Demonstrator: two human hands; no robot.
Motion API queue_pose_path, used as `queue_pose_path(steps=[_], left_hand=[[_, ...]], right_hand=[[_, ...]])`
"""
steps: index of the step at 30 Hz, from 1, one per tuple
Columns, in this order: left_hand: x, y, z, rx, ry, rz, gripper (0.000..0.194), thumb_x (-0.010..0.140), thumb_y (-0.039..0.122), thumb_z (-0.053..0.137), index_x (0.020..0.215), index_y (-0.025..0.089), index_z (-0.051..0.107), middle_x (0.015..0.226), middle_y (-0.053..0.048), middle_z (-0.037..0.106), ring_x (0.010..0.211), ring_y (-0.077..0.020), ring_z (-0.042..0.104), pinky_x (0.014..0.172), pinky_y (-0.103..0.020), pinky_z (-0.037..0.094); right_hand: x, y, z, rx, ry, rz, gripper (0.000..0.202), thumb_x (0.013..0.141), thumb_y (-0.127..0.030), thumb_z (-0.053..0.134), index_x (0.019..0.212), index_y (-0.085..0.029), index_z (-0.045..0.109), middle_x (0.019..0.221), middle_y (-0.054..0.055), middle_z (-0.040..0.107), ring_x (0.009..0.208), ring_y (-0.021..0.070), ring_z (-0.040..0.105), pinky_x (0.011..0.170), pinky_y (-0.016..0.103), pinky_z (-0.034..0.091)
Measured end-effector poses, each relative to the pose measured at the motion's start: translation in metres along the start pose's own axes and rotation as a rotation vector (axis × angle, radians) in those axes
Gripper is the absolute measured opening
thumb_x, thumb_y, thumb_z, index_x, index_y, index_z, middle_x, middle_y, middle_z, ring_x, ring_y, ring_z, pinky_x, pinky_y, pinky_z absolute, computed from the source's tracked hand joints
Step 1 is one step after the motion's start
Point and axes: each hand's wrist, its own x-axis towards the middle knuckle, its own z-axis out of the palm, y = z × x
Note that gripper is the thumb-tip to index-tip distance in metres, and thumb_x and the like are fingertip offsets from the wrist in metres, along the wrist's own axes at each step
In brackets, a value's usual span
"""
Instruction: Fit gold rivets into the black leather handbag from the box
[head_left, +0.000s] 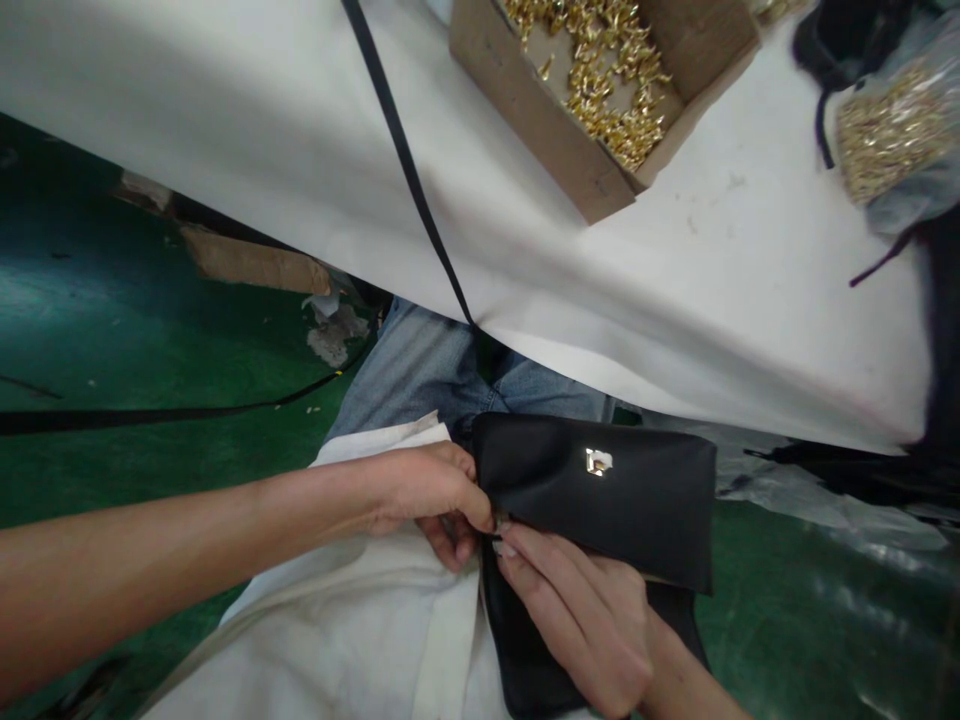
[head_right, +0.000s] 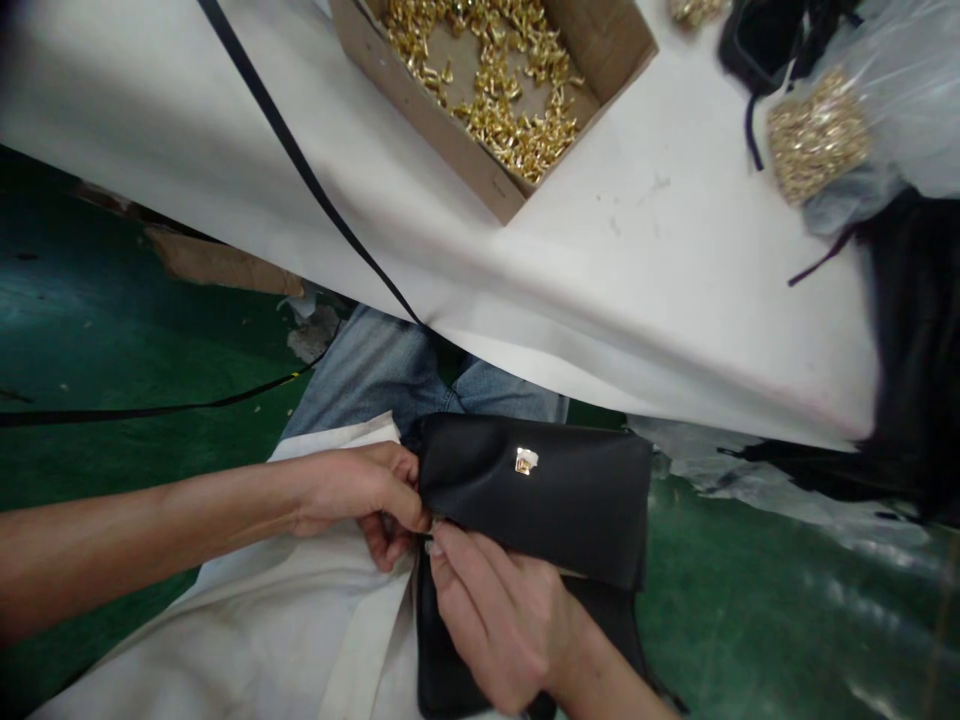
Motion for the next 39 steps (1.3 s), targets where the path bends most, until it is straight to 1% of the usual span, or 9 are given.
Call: queue_pose_path(steps=[13, 18, 23, 29, 31, 34, 36, 37, 39], left_hand=[[-0.003, -0.002, 0.003, -0.07, 0.027, 0.012, 0.024, 0.061, 0.034, 0.077, 0.072, 0.017, 0.064, 0.059, -0.004, 0.067, 0.053, -0.0158, 0.065, 0.051, -0.028, 0.064], [-0.002, -0.005, 0.005, -0.14, 0.113, 0.032, 0.024, 0.06, 0.032, 0.076, 0.073, 0.019, 0.06, 0.059, 0.0, 0.065, 0.05, -0.0183, 0.067, 0.045, -0.03, 0.062], [0.001, -0.002, 0.003, -0.032, 0.105, 0.01, 0.021, 0.063, 0.036, 0.073, 0.065, 0.018, 0.062, 0.056, -0.005, 0.066, 0.047, -0.0152, 0.062, 0.044, -0.025, 0.058], [0.001, 0.018, 0.005, 0.133, 0.198, 0.002, 0.014, 0.064, 0.031, 0.068, 0.059, 0.02, 0.06, 0.052, -0.001, 0.062, 0.046, -0.0138, 0.057, 0.048, -0.025, 0.054], [-0.005, 0.023, 0.01, 0.294, 0.322, 0.112, 0.02, 0.073, 0.036, 0.07, 0.063, 0.021, 0.061, 0.057, 0.0, 0.063, 0.053, -0.0152, 0.059, 0.052, -0.027, 0.051], [-0.019, 0.019, 0.018, 0.659, 0.722, 0.448, 0.026, 0.082, 0.045, 0.076, 0.083, 0.023, 0.063, 0.071, 0.002, 0.066, 0.065, -0.0175, 0.061, 0.056, -0.029, 0.044], [-0.028, 0.011, 0.021, 0.819, 0.939, 0.679, 0.033, 0.083, 0.039, 0.082, 0.102, 0.023, 0.06, 0.087, 0.001, 0.067, 0.076, -0.0191, 0.063, 0.064, -0.031, 0.048], [-0.031, 0.007, 0.021, 0.873, 0.955, 0.804, 0.031, 0.088, 0.034, 0.08, 0.108, 0.023, 0.059, 0.096, -0.001, 0.068, 0.084, -0.0196, 0.066, 0.069, -0.031, 0.052], [-0.035, 0.0, 0.018, 1.035, 0.845, 1.023, 0.018, 0.1, 0.02, 0.066, 0.116, 0.024, 0.059, 0.117, -0.006, 0.068, 0.102, -0.0204, 0.069, 0.082, -0.032, 0.057]], right_hand=[[-0.002, 0.003, 0.003, 0.001, -0.014, 0.045, 0.033, 0.108, -0.012, 0.046, 0.117, -0.006, 0.077, 0.111, 0.022, 0.083, 0.101, 0.0285, 0.081, 0.078, 0.033, 0.069], [0.004, 0.002, 0.005, -0.013, 0.042, 0.048, 0.033, 0.108, -0.01, 0.046, 0.111, -0.005, 0.079, 0.111, 0.022, 0.082, 0.109, 0.0314, 0.081, 0.084, 0.035, 0.069], [0.017, 0.004, 0.0, -0.01, -0.014, 0.034, 0.025, 0.107, -0.008, 0.052, 0.105, -0.003, 0.077, 0.102, 0.022, 0.082, 0.096, 0.0299, 0.082, 0.08, 0.035, 0.069], [0.014, 0.008, 0.006, -0.032, 0.032, 0.111, 0.021, 0.108, -0.008, 0.06, 0.124, -0.004, 0.073, 0.109, 0.02, 0.082, 0.1, 0.0272, 0.082, 0.089, 0.034, 0.069], [0.014, 0.009, 0.005, -0.053, 0.041, 0.209, 0.025, 0.106, -0.009, 0.066, 0.131, -0.01, 0.069, 0.114, 0.016, 0.082, 0.104, 0.0249, 0.082, 0.095, 0.033, 0.068], [0.02, 0.011, 0.002, -0.024, 0.049, 0.332, 0.027, 0.103, -0.008, 0.072, 0.129, -0.016, 0.067, 0.109, 0.009, 0.083, 0.097, 0.0209, 0.083, 0.093, 0.03, 0.067], [0.027, 0.012, 0.0, 0.017, 0.077, 0.354, 0.026, 0.104, -0.007, 0.069, 0.128, -0.016, 0.065, 0.103, 0.007, 0.083, 0.09, 0.0192, 0.083, 0.087, 0.029, 0.067], [0.03, 0.013, 0.0, 0.029, 0.095, 0.357, 0.025, 0.104, -0.007, 0.068, 0.127, -0.016, 0.065, 0.101, 0.006, 0.082, 0.087, 0.0191, 0.082, 0.084, 0.029, 0.067], [0.035, 0.014, 0.001, 0.039, 0.11, 0.378, 0.021, 0.104, -0.007, 0.066, 0.123, -0.017, 0.065, 0.098, 0.005, 0.082, 0.084, 0.0197, 0.082, 0.08, 0.031, 0.066]])
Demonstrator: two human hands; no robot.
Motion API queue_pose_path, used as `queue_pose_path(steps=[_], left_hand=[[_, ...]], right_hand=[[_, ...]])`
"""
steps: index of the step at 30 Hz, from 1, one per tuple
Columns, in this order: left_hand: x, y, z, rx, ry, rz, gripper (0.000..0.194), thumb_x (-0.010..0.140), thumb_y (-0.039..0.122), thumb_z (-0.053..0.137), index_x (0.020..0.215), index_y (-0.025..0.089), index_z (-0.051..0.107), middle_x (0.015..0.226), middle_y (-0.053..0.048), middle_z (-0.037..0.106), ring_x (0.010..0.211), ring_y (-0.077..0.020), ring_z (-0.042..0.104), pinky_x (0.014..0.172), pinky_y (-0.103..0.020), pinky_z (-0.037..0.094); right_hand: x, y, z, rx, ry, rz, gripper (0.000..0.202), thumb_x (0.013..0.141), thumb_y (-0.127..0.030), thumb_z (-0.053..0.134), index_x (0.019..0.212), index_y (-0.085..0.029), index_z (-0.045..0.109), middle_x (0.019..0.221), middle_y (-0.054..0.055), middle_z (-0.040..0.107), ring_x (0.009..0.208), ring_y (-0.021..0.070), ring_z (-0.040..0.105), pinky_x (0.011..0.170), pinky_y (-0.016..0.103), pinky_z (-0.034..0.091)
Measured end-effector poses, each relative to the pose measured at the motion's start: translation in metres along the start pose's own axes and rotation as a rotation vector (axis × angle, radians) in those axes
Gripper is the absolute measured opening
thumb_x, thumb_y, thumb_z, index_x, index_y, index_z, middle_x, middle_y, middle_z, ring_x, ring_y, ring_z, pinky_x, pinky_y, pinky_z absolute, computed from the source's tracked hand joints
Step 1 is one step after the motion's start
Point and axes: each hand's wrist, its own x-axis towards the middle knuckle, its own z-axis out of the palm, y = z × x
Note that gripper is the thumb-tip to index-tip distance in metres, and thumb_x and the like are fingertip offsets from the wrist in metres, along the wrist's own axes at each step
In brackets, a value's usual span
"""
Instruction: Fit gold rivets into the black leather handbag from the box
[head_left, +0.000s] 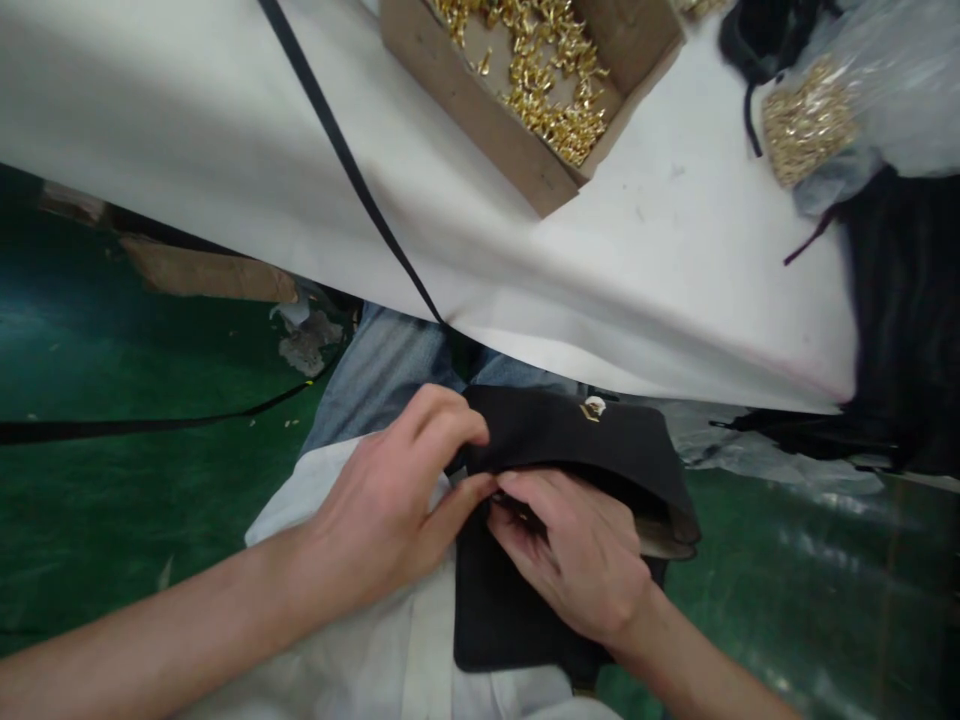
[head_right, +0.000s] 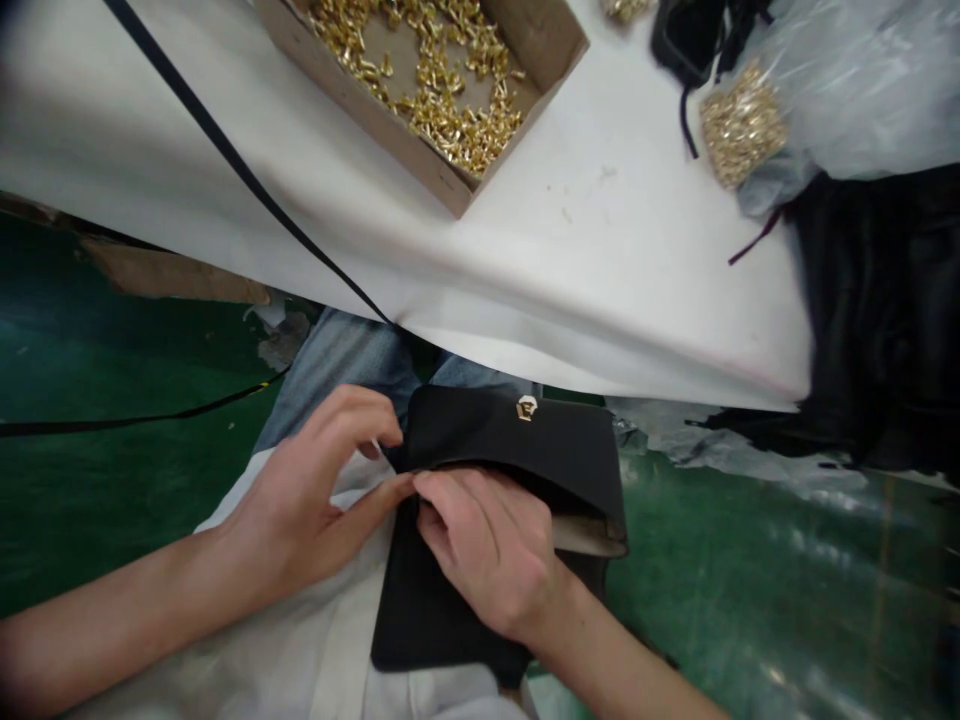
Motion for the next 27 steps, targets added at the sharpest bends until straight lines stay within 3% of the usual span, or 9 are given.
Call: queue_pose_path(steps=[2, 5, 7, 10, 13, 17, 21, 23, 27], left_hand=[[-0.001, -0.005, -0.003, 0.073, -0.088, 0.212, 0.021, 0.105, 0.01, 0.054, 0.116, 0.025, 0.062, 0.133, -0.009, 0.066, 0.118, -0.0226, 0.069, 0.092, -0.035, 0.058], [0.005, -0.011, -0.013, 0.241, -0.161, 0.343, 0.024, 0.106, 0.009, 0.053, 0.119, 0.024, 0.066, 0.148, -0.013, 0.063, 0.131, -0.0287, 0.065, 0.103, -0.043, 0.056], [0.011, -0.013, -0.021, 0.288, -0.207, 0.42, 0.036, 0.106, 0.008, 0.05, 0.135, 0.025, 0.064, 0.158, -0.015, 0.058, 0.139, -0.0305, 0.061, 0.109, -0.046, 0.054], [0.018, -0.011, -0.029, 0.315, -0.333, 0.508, 0.061, 0.104, 0.006, 0.049, 0.161, 0.03, 0.047, 0.17, -0.016, 0.047, 0.152, -0.0321, 0.053, 0.115, -0.048, 0.053], [0.027, -0.002, -0.03, 0.384, -0.396, 0.495, 0.057, 0.108, 0.026, 0.064, 0.162, 0.03, 0.047, 0.164, -0.019, 0.054, 0.143, -0.0389, 0.06, 0.108, -0.052, 0.058], [0.041, 0.012, -0.026, 0.491, -0.418, 0.382, 0.042, 0.102, 0.044, 0.078, 0.135, 0.023, 0.065, 0.128, -0.017, 0.071, 0.103, -0.0362, 0.075, 0.079, -0.045, 0.063], [0.042, 0.017, -0.02, 0.416, -0.494, 0.218, 0.015, 0.103, 0.034, 0.076, 0.108, 0.022, 0.067, 0.112, -0.009, 0.07, 0.084, -0.0269, 0.075, 0.068, -0.037, 0.061], [0.037, 0.013, -0.018, 0.383, -0.507, 0.184, 0.009, 0.103, 0.024, 0.075, 0.108, 0.022, 0.068, 0.118, -0.009, 0.07, 0.085, -0.0248, 0.075, 0.073, -0.037, 0.063], [0.028, 0.002, -0.012, 0.395, -0.519, 0.217, 0.019, 0.101, 0.013, 0.072, 0.118, 0.021, 0.069, 0.132, -0.013, 0.069, 0.096, -0.026, 0.077, 0.084, -0.041, 0.067]], right_hand=[[0.002, 0.0, 0.001, -0.002, 0.012, 0.03, 0.018, 0.104, -0.007, 0.067, 0.117, -0.019, 0.065, 0.094, 0.004, 0.081, 0.081, 0.02, 0.081, 0.076, 0.031, 0.065], [0.003, -0.001, 0.0, 0.018, 0.082, 0.045, 0.023, 0.101, -0.005, 0.07, 0.118, -0.02, 0.064, 0.095, 0.005, 0.081, 0.08, 0.0202, 0.082, 0.076, 0.031, 0.065], [0.005, -0.002, -0.004, 0.045, 0.138, 0.058, 0.026, 0.099, -0.004, 0.072, 0.116, -0.021, 0.063, 0.095, 0.005, 0.082, 0.08, 0.0197, 0.082, 0.074, 0.03, 0.065], [0.009, -0.002, -0.011, 0.068, 0.128, 0.125, 0.021, 0.1, -0.006, 0.071, 0.097, -0.025, 0.062, 0.092, 0.003, 0.082, 0.075, 0.0168, 0.08, 0.068, 0.026, 0.064], [0.009, -0.001, -0.013, 0.06, 0.162, 0.215, 0.018, 0.101, -0.013, 0.071, 0.092, -0.026, 0.062, 0.091, 0.002, 0.082, 0.075, 0.0178, 0.081, 0.071, 0.027, 0.067], [0.004, 0.005, -0.004, 0.06, 0.254, 0.264, 0.014, 0.099, -0.016, 0.072, 0.104, -0.026, 0.062, 0.099, 0.004, 0.084, 0.083, 0.0204, 0.084, 0.076, 0.03, 0.068], [-0.003, 0.012, 0.006, 0.077, 0.234, 0.21, 0.014, 0.102, -0.014, 0.066, 0.108, -0.026, 0.06, 0.098, 0.003, 0.082, 0.083, 0.0187, 0.082, 0.074, 0.028, 0.066], [-0.005, 0.014, 0.009, 0.089, 0.192, 0.187, 0.015, 0.103, -0.014, 0.065, 0.111, -0.025, 0.06, 0.103, 0.004, 0.081, 0.088, 0.0189, 0.082, 0.076, 0.028, 0.065], [-0.004, 0.015, 0.012, 0.091, 0.146, 0.185, 0.016, 0.102, -0.011, 0.069, 0.1, -0.024, 0.06, 0.11, 0.008, 0.079, 0.098, 0.0205, 0.081, 0.081, 0.029, 0.063]])
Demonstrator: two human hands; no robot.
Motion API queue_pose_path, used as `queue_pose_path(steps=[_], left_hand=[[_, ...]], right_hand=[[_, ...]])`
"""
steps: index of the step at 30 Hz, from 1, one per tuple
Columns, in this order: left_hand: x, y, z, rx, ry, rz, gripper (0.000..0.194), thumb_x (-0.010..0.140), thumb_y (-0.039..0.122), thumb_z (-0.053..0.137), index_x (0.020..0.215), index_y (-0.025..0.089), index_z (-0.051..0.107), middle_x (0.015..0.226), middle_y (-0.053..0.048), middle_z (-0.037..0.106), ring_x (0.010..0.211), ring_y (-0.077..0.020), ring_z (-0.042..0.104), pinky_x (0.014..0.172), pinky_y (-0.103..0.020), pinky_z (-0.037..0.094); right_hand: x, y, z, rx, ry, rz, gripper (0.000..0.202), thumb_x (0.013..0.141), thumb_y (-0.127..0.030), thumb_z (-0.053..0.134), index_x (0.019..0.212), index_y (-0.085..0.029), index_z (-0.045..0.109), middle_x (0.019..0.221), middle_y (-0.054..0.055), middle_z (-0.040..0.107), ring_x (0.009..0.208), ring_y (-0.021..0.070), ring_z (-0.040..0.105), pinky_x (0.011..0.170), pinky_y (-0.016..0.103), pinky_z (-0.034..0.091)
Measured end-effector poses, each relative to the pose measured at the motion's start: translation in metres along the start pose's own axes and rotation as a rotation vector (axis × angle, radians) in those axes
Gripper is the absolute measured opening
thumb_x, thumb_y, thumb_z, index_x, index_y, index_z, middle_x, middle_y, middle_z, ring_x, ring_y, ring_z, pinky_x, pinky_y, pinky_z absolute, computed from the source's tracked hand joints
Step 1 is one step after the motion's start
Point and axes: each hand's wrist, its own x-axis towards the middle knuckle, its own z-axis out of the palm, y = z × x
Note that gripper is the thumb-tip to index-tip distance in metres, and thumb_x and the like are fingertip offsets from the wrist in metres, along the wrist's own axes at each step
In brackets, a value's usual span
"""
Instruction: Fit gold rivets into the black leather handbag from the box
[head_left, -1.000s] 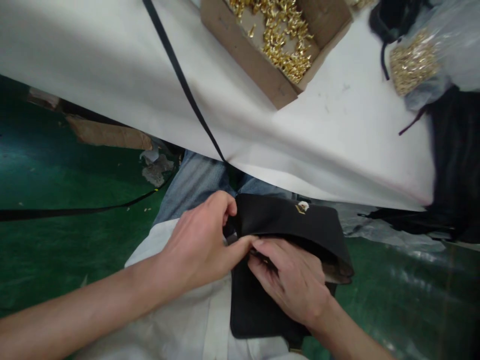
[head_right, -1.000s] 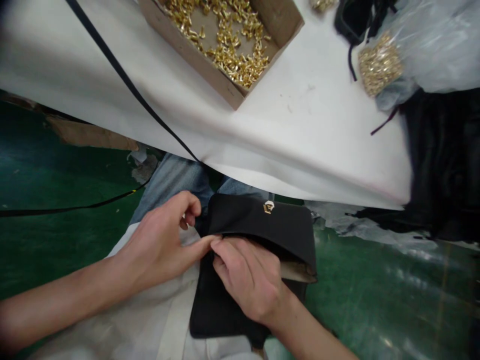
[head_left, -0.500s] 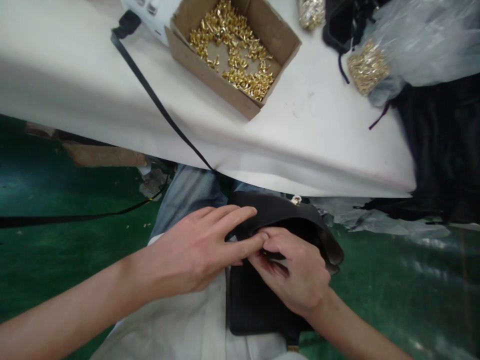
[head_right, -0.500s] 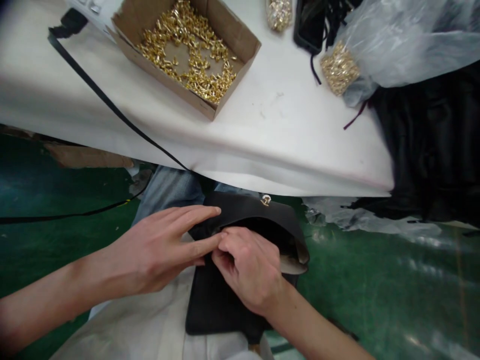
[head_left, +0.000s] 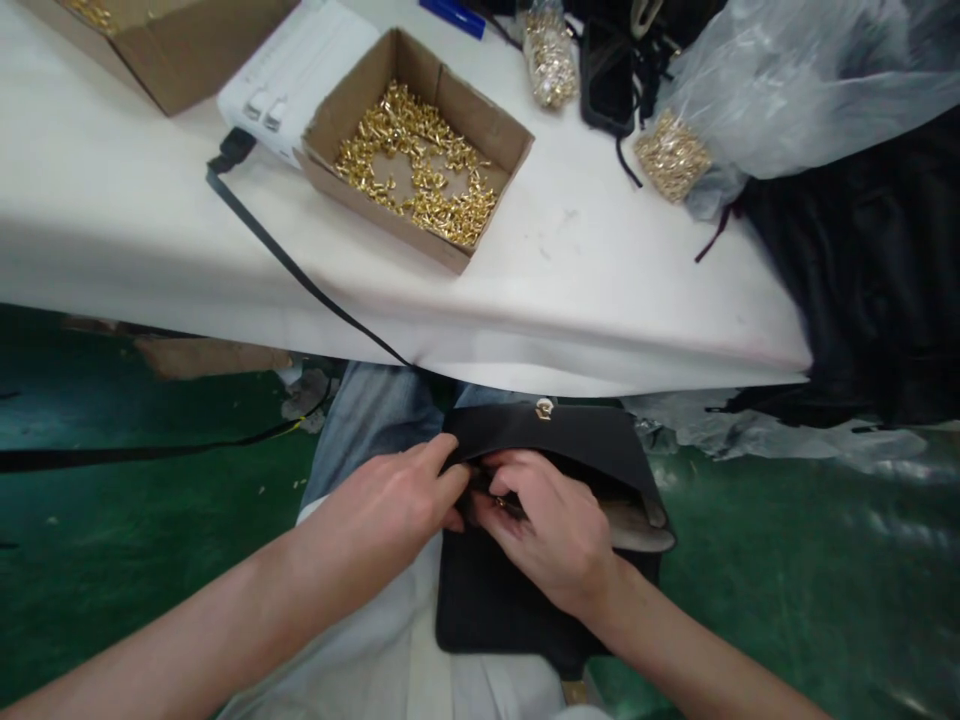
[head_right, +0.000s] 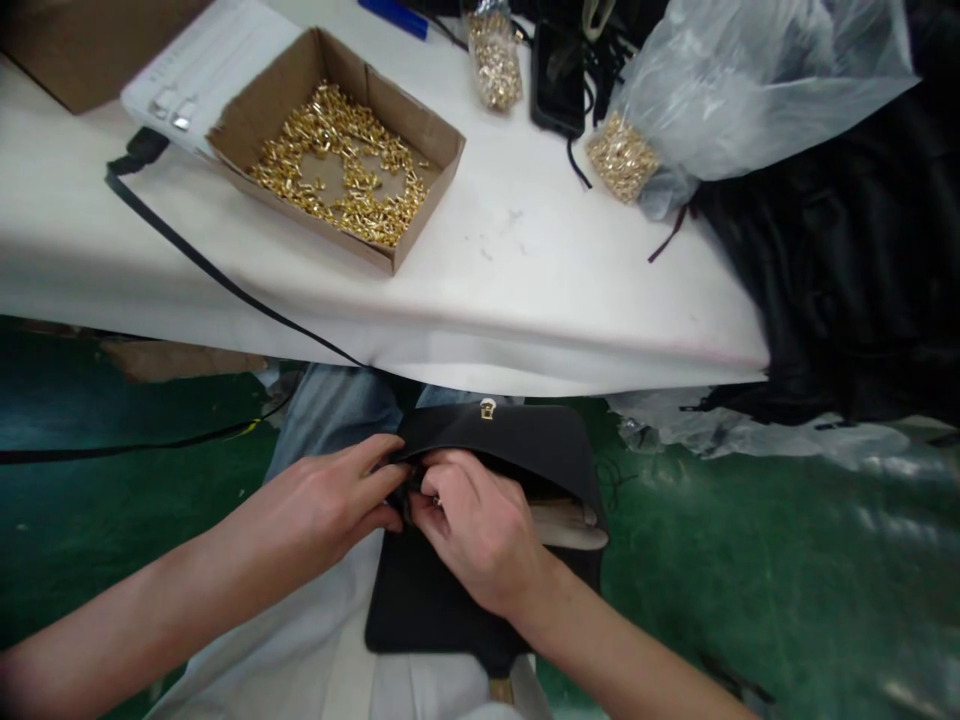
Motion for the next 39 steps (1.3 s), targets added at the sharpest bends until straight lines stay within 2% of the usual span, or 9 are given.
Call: queue_pose_path(steps=[6, 11, 15, 22, 25, 28, 33, 36, 39], left_hand=[[-0.003, -0.002, 0.005, 0.04, -0.002, 0.005, 0.018, 0.102, 0.004, 0.063, 0.111, 0.018, 0.068, 0.131, -0.014, 0.07, 0.105, -0.0279, 0.077, 0.092, -0.044, 0.069], [-0.004, -0.013, -0.003, -0.009, 0.059, 0.12, 0.032, 0.102, 0.0, 0.056, 0.124, 0.018, 0.07, 0.137, -0.014, 0.069, 0.116, -0.0276, 0.074, 0.098, -0.044, 0.066], [-0.001, -0.02, -0.008, 0.02, 0.07, 0.204, 0.018, 0.105, 0.008, 0.061, 0.114, 0.018, 0.073, 0.133, -0.014, 0.07, 0.115, -0.0294, 0.073, 0.1, -0.048, 0.064], [-0.003, 0.001, -0.019, -0.16, 0.03, -0.014, 0.027, 0.112, 0.033, 0.054, 0.104, 0.02, 0.076, 0.128, -0.012, 0.07, 0.103, -0.028, 0.076, 0.088, -0.046, 0.066], [-0.004, 0.007, -0.009, -0.037, 0.121, -0.057, 0.025, 0.106, 0.042, 0.069, 0.099, 0.019, 0.076, 0.124, -0.014, 0.072, 0.105, -0.0325, 0.075, 0.085, -0.049, 0.067], [-0.006, 0.007, 0.005, 0.031, 0.183, -0.067, 0.018, 0.099, 0.036, 0.081, 0.101, 0.019, 0.074, 0.132, -0.016, 0.071, 0.108, -0.0328, 0.075, 0.086, -0.048, 0.068], [-0.011, 0.014, 0.019, -0.017, 0.24, -0.127, 0.011, 0.098, 0.026, 0.079, 0.1, 0.018, 0.072, 0.137, -0.017, 0.07, 0.108, -0.0331, 0.077, 0.086, -0.05, 0.07], [-0.012, 0.026, 0.023, -0.058, 0.296, -0.219, 0.002, 0.099, 0.019, 0.07, 0.1, 0.018, 0.071, 0.136, -0.016, 0.071, 0.103, -0.0318, 0.079, 0.085, -0.049, 0.071], [-0.012, 0.033, 0.032, -0.023, 0.331, -0.297, 0.011, 0.095, 0.01, 0.063, 0.098, 0.018, 0.069, 0.136, -0.017, 0.072, 0.099, -0.0315, 0.081, 0.08, -0.047, 0.072]], right_hand=[[0.005, -0.003, -0.001, -0.036, 0.038, -0.021, 0.011, 0.103, -0.012, 0.07, 0.105, -0.022, 0.065, 0.099, 0.007, 0.079, 0.09, 0.0212, 0.081, 0.081, 0.03, 0.063], [0.005, -0.005, -0.004, -0.029, 0.038, -0.037, 0.009, 0.102, -0.013, 0.073, 0.103, -0.021, 0.069, 0.1, 0.006, 0.081, 0.085, 0.0199, 0.081, 0.079, 0.029, 0.063], [0.004, -0.007, -0.004, -0.044, 0.029, -0.065, 0.01, 0.102, -0.012, 0.075, 0.101, -0.02, 0.069, 0.097, 0.006, 0.082, 0.083, 0.0194, 0.081, 0.079, 0.029, 0.063], [0.005, -0.006, -0.003, -0.156, -0.062, -0.208, 0.008, 0.11, -0.013, 0.061, 0.107, -0.015, 0.069, 0.102, 0.011, 0.083, 0.09, 0.0237, 0.082, 0.085, 0.035, 0.064], [0.009, -0.004, -0.002, -0.186, -0.117, -0.236, 0.016, 0.112, -0.015, 0.055, 0.105, -0.014, 0.07, 0.1, 0.013, 0.082, 0.09, 0.0255, 0.081, 0.084, 0.038, 0.064], [0.012, -0.003, -0.004, -0.148, -0.156, -0.254, 0.022, 0.114, -0.014, 0.05, 0.105, -0.014, 0.07, 0.103, 0.015, 0.082, 0.092, 0.0259, 0.081, 0.085, 0.038, 0.065], [0.018, -0.003, -0.016, 0.122, -0.231, -0.064, 0.013, 0.107, -0.009, 0.063, 0.111, -0.016, 0.072, 0.109, 0.009, 0.082, 0.097, 0.023, 0.081, 0.088, 0.034, 0.065], [0.024, -0.006, -0.027, 0.257, -0.314, 0.061, 0.02, 0.101, -0.007, 0.07, 0.116, -0.019, 0.075, 0.114, 0.007, 0.082, 0.104, 0.0224, 0.081, 0.094, 0.033, 0.065], [0.031, -0.009, -0.036, 0.363, -0.417, 0.171, 0.029, 0.099, -0.008, 0.075, 0.124, -0.022, 0.076, 0.122, 0.005, 0.083, 0.114, 0.0216, 0.08, 0.103, 0.032, 0.063]])
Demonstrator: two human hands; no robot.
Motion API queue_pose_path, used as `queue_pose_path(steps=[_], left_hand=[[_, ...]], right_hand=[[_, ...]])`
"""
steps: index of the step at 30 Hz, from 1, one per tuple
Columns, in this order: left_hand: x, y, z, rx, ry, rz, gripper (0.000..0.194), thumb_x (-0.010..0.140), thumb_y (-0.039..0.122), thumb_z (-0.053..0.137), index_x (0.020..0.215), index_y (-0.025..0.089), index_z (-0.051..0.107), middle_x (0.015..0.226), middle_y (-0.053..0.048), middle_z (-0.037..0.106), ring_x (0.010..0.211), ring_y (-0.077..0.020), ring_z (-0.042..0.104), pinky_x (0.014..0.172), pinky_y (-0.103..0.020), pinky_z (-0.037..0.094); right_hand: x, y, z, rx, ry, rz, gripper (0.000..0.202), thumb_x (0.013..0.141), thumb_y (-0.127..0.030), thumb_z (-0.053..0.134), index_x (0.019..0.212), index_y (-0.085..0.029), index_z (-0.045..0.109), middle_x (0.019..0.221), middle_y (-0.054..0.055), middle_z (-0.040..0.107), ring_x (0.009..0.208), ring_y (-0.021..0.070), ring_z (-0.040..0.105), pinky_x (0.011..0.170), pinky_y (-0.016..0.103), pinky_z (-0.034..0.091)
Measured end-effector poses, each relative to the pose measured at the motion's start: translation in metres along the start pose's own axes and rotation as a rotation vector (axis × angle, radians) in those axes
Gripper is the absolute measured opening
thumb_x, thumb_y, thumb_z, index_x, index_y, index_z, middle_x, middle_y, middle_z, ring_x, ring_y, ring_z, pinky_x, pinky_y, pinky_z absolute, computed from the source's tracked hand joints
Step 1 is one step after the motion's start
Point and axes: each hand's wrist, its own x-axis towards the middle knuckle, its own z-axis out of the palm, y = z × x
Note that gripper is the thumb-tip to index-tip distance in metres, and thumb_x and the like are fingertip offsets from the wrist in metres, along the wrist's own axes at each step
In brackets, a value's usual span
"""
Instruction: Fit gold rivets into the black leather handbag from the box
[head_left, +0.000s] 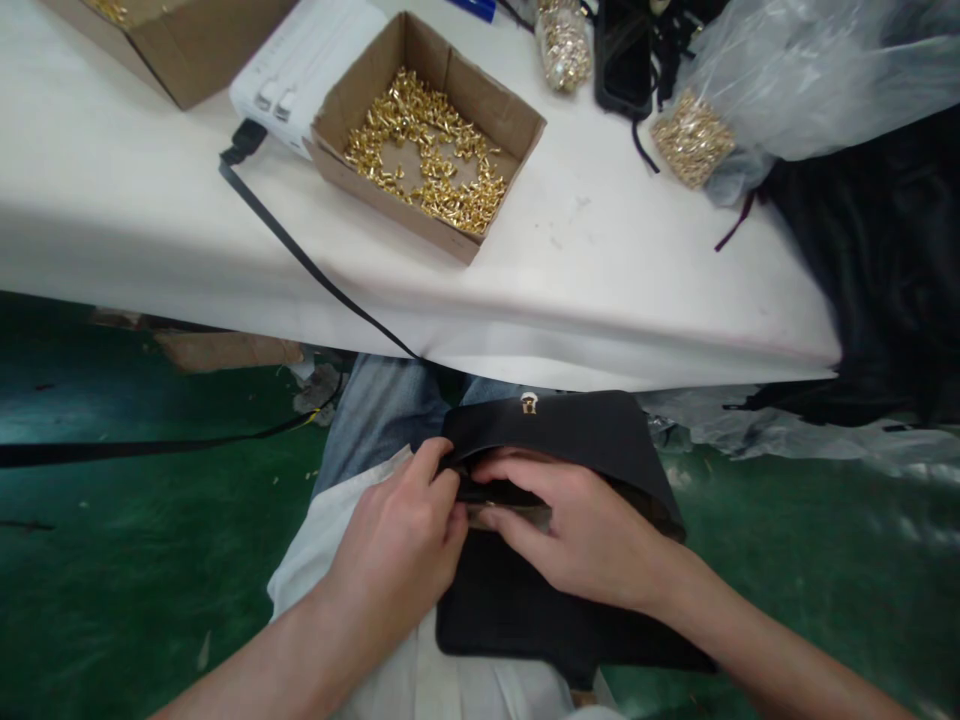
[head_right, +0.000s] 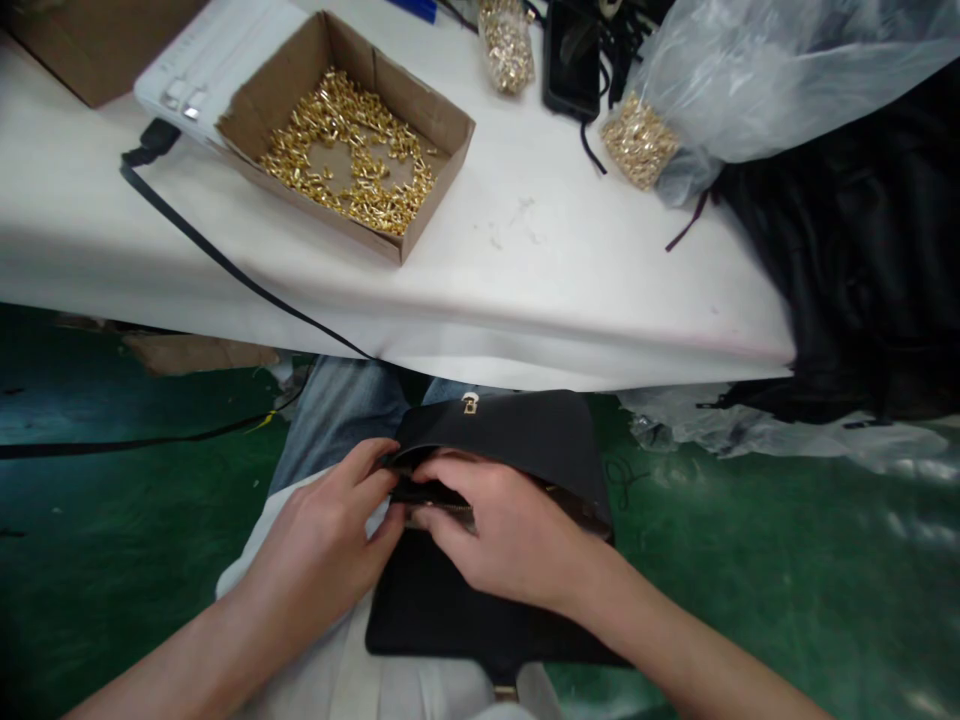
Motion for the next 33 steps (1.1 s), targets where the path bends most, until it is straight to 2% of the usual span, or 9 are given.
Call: queue_pose_path(steps=[3, 6, 11, 16, 21, 28, 33], left_hand=[[-0.006, 0.0, 0.01, 0.065, 0.023, 0.003, 0.016, 0.095, 0.006, 0.059, 0.102, 0.017, 0.068, 0.138, -0.019, 0.073, 0.101, -0.0312, 0.082, 0.08, -0.045, 0.073], [-0.013, -0.002, 0.021, 0.106, 0.074, 0.08, 0.02, 0.098, 0.002, 0.053, 0.104, 0.016, 0.066, 0.137, -0.022, 0.074, 0.103, -0.0298, 0.082, 0.082, -0.042, 0.074], [-0.024, -0.009, 0.031, 0.098, 0.161, 0.15, 0.02, 0.106, 0.007, 0.046, 0.1, 0.019, 0.06, 0.138, -0.021, 0.075, 0.099, -0.0261, 0.083, 0.083, -0.041, 0.074], [-0.028, -0.015, 0.031, 0.077, 0.183, 0.111, 0.019, 0.112, 0.015, 0.046, 0.099, 0.02, 0.058, 0.141, -0.02, 0.074, 0.102, -0.0239, 0.083, 0.086, -0.037, 0.073], [-0.024, -0.019, 0.028, 0.035, 0.148, 0.152, 0.018, 0.111, 0.015, 0.047, 0.099, 0.021, 0.058, 0.137, -0.017, 0.075, 0.109, -0.0232, 0.082, 0.089, -0.036, 0.072], [-0.026, -0.022, 0.032, 0.022, 0.147, 0.097, 0.012, 0.11, 0.016, 0.052, 0.102, 0.021, 0.06, 0.133, -0.012, 0.075, 0.108, -0.0211, 0.081, 0.085, -0.032, 0.071], [-0.028, -0.018, 0.038, 0.057, 0.181, 0.093, 0.014, 0.112, 0.017, 0.047, 0.104, 0.021, 0.059, 0.13, -0.013, 0.076, 0.101, -0.0216, 0.082, 0.078, -0.031, 0.071]], right_hand=[[0.006, -0.002, -0.002, 0.054, -0.069, 0.088, 0.03, 0.107, -0.009, 0.065, 0.129, -0.024, 0.078, 0.125, 0.003, 0.084, 0.117, 0.0198, 0.079, 0.106, 0.031, 0.06], [0.014, 0.0, 0.0, 0.052, -0.127, 0.154, 0.035, 0.111, -0.009, 0.052, 0.127, -0.023, 0.08, 0.12, 0.005, 0.085, 0.112, 0.0201, 0.08, 0.102, 0.031, 0.059], [0.025, 0.002, 0.004, 0.078, -0.269, 0.232, 0.033, 0.108, -0.012, 0.055, 0.115, -0.021, 0.086, 0.115, 0.007, 0.087, 0.105, 0.0224, 0.08, 0.097, 0.032, 0.058], [0.028, 0.003, 0.005, 0.172, -0.315, 0.272, 0.032, 0.105, -0.016, 0.061, 0.126, -0.023, 0.084, 0.126, 0.006, 0.085, 0.117, 0.0237, 0.078, 0.107, 0.033, 0.055], [0.031, 0.005, 0.006, 0.11, -0.337, 0.389, 0.03, 0.107, -0.022, 0.059, 0.123, -0.025, 0.084, 0.124, 0.006, 0.086, 0.113, 0.0249, 0.08, 0.1, 0.034, 0.055], [0.041, -0.002, 0.008, -0.228, -0.335, 0.292, 0.023, 0.105, -0.018, 0.057, 0.105, -0.018, 0.08, 0.116, 0.012, 0.084, 0.1, 0.0267, 0.076, 0.083, 0.033, 0.05], [0.048, -0.007, 0.009, -0.309, -0.394, 0.34, 0.021, 0.104, -0.019, 0.059, 0.108, -0.018, 0.08, 0.119, 0.013, 0.082, 0.099, 0.0258, 0.075, 0.079, 0.031, 0.049]])
